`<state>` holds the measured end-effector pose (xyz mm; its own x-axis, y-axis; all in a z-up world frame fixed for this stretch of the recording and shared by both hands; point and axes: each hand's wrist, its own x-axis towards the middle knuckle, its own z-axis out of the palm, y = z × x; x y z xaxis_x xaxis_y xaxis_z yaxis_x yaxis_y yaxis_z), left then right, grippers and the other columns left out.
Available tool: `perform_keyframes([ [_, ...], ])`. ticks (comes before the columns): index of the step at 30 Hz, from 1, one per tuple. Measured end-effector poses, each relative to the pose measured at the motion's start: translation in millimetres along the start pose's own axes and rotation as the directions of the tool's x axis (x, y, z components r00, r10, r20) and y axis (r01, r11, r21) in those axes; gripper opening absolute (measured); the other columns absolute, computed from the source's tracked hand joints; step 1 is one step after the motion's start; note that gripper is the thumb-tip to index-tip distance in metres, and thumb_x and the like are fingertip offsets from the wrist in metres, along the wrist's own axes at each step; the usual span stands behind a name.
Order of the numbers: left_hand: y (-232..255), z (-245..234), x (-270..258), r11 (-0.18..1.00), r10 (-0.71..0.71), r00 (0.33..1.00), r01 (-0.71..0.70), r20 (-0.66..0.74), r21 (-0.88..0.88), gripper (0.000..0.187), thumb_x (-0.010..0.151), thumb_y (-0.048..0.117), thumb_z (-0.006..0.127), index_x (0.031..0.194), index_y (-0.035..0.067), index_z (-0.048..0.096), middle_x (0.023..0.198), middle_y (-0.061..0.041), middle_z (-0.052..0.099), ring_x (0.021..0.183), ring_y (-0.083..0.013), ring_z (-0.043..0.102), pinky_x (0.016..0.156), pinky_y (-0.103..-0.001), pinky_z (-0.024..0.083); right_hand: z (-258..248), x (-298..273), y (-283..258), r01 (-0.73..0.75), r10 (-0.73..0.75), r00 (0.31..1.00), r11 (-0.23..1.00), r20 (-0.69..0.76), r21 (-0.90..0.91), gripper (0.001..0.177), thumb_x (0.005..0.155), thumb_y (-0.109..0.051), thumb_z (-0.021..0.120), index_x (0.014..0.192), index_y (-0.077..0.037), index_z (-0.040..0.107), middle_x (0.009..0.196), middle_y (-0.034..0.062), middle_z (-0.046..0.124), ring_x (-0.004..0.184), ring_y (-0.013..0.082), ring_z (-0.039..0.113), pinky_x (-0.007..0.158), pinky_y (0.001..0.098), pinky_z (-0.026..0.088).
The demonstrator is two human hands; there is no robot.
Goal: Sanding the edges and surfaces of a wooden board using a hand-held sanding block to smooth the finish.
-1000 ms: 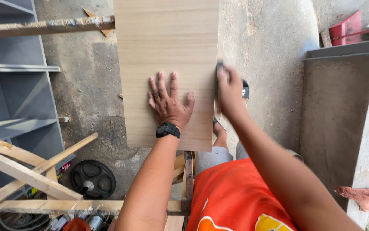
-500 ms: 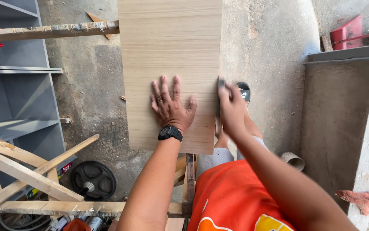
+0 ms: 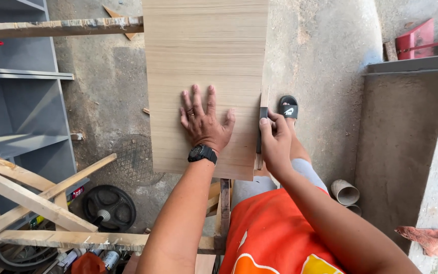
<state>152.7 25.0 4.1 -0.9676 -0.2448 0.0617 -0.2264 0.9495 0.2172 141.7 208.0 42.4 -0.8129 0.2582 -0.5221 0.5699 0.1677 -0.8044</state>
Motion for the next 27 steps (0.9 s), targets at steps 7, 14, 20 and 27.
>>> perform_keyframes([
  [7,1,-2,2,0.998,0.0,1.0,0.001,-0.023,0.058,0.086,0.096,0.072,0.059,0.171,0.032,0.043,0.181,-0.01,0.029,0.17,-0.0408,0.022,0.128,-0.064,0.03,35,136,-21,0.096,-0.097,0.995,0.995,0.022,0.033,0.035,0.101,-0.039,0.066,0.122,-0.012,0.075,0.115,0.01,0.075,0.112,0.0228,0.066,0.098,0.0428,0.052],
  [14,2,0,0,1.0,-0.001,1.0,0.001,-0.009,0.01,0.091,0.092,0.069,0.063,0.172,0.032,0.04,0.181,-0.01,0.026,0.17,-0.042,0.017,0.127,-0.064,0.024,-3,-4,46,0.019,-0.018,1.0,0.999,0.014,-0.032,0.032,0.106,-0.031,0.069,0.132,-0.012,0.073,0.1,0.0095,0.063,0.104,0.0229,0.064,0.088,0.0436,0.054],
  [20,1,2,-1,1.0,0.001,1.0,-0.001,-0.005,0.01,0.089,0.095,0.07,0.062,0.172,0.032,0.039,0.181,-0.01,0.026,0.17,-0.0422,0.017,0.128,-0.064,0.024,37,158,19,-0.015,0.014,1.0,0.991,0.009,0.135,0.032,0.097,-0.041,0.073,0.12,-0.019,0.076,0.093,0.0039,0.068,0.09,0.0195,0.07,0.075,0.0386,0.055],
  [27,-1,2,-3,1.0,0.001,1.0,-0.001,-0.012,0.012,0.09,0.093,0.07,0.063,0.172,0.033,0.04,0.18,-0.01,0.027,0.17,-0.042,0.018,0.127,-0.065,0.026,-3,-20,32,-0.036,0.038,0.999,0.999,0.034,-0.031,0.04,0.11,-0.034,0.064,0.142,-0.009,0.068,0.115,0.0127,0.071,0.12,0.0221,0.061,0.101,0.0465,0.05],
])
